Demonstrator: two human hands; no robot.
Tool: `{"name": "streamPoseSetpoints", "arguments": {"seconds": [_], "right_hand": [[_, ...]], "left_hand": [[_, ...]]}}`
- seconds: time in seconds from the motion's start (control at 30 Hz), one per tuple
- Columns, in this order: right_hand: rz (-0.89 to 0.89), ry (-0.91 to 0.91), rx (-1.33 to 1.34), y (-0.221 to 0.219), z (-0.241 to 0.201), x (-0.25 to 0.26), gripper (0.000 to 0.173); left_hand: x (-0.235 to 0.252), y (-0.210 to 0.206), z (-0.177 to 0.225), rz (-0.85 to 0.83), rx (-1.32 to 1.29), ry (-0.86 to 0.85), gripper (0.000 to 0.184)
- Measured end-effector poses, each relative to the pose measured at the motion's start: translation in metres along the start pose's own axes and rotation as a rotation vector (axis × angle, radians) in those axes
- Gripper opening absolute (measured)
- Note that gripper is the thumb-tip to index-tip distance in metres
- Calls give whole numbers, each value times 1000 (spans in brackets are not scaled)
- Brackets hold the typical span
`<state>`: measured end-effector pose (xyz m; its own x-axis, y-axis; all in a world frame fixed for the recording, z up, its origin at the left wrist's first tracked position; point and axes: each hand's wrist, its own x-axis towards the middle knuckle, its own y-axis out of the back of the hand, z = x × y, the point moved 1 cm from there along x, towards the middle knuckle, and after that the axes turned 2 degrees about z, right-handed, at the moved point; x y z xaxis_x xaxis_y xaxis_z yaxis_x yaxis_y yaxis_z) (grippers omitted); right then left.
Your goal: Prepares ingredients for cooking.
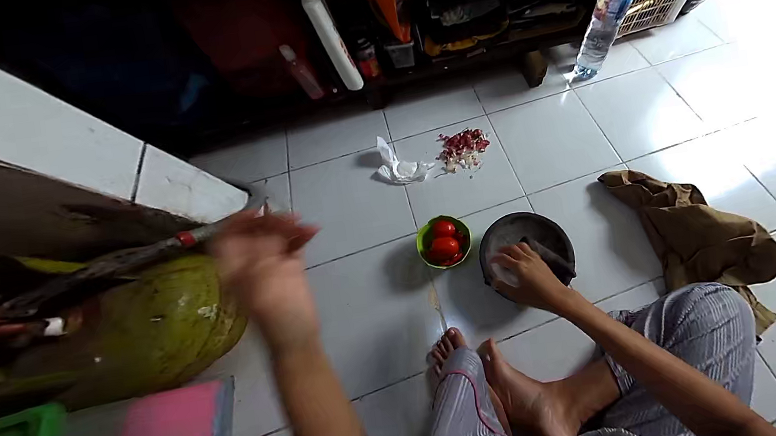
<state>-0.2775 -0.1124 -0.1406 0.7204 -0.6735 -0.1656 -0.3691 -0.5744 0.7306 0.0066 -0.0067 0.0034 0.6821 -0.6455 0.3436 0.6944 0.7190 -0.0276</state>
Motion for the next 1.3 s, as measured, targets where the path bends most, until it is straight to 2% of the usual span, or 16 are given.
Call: {"name": "streamPoseSetpoints", "arguments": {"seconds": [0.07, 0.13, 0.23, 0.37, 0.5, 0.6, 0.73, 0.87, 0.9, 0.97, 1.07, 1.17, 1.3], "right_hand": [[-101, -13, 23, -14, -18, 45, 54], [-155, -76, -2, -33, -35, 90, 63], [-197, -179, -109, -61, -46, 142, 72], [-174, -319, -147, -88, -47, 170, 72], [-244, -285, -231, -91, -46, 156, 77], [-328, -215, -222, -91, -46, 131, 69], [-282, -238, -36, -91, -41, 98, 56], [-108, -261, 369, -82, -21, 83, 37], [-73, -278, 490, -79, -15, 83, 32], [-59, -352, 736, -68, -8, 79, 29], [-5, -491, 1053, -46, 3, 71, 40], [104, -608, 1093, -25, 16, 56, 45], [171, -647, 1082, -12, 25, 35, 40]], "left_hand": [[-12, -11, -89, -187, 401, 425, 50], [-22, -27, -159, -360, 588, 687, 64], [-46, -46, -200, -509, 663, 726, 70], [-84, -40, -239, -446, 462, 678, 57], [-100, -33, -234, -334, 396, 613, 49], [-100, -32, -216, -360, 472, 656, 42], [-105, -36, -202, -414, 589, 570, 35], [-124, -45, -183, -214, 652, 382, 28], [-127, -50, -178, -246, 640, 359, 27], [-131, -60, -172, -452, 635, 392, 32], [-127, -76, -169, -705, 840, 463, 45], [-124, -87, -182, -713, 950, 370, 51], [-117, -99, -197, -694, 1033, 263, 52]]}}
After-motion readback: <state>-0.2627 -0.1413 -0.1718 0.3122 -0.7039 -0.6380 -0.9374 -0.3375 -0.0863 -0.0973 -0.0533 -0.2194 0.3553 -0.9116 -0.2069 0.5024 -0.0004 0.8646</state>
